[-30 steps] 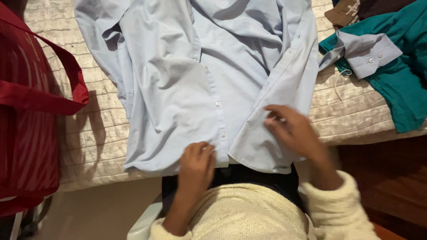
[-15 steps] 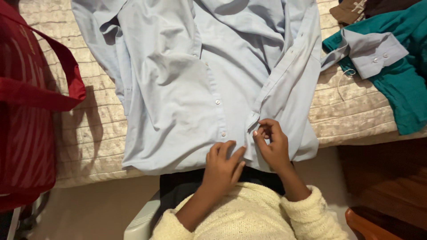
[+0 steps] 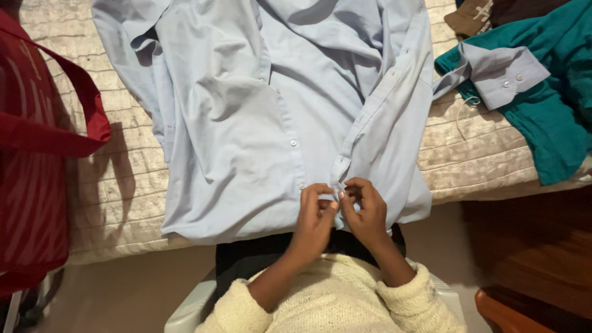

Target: The person buttons a shirt by hand and then spreads it out flat on the bed.

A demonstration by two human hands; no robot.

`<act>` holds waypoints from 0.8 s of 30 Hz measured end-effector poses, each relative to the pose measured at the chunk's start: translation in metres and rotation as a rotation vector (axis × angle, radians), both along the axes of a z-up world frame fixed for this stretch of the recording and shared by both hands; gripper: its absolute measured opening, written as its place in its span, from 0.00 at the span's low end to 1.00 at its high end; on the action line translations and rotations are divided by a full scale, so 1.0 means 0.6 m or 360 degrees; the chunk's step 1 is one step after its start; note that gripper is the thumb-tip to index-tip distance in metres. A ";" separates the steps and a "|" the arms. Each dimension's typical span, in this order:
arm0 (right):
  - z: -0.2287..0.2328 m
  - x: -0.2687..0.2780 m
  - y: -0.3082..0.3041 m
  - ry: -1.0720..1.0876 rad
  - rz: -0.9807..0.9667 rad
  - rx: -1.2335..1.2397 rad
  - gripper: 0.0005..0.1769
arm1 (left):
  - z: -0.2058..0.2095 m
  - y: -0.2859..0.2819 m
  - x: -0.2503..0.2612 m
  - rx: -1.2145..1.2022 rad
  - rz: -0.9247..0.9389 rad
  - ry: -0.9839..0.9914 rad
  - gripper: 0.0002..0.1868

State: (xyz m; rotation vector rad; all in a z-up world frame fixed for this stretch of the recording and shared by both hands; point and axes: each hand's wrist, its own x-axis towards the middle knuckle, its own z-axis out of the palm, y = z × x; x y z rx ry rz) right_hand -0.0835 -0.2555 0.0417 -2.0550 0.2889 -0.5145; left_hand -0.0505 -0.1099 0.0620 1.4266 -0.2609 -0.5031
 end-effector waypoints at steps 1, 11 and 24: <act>0.000 -0.001 0.000 0.0030 -0.0013 -0.0005 0.14 | -0.007 -0.001 0.012 -0.0078 0.0003 0.0036 0.18; -0.040 -0.067 0.012 0.0098 0.0486 0.1297 0.09 | -0.032 0.010 0.032 0.0009 -0.0079 0.0067 0.17; 0.007 -0.066 0.050 0.0415 0.0758 0.0929 0.06 | 0.007 0.039 0.039 0.0095 0.0068 0.0069 0.14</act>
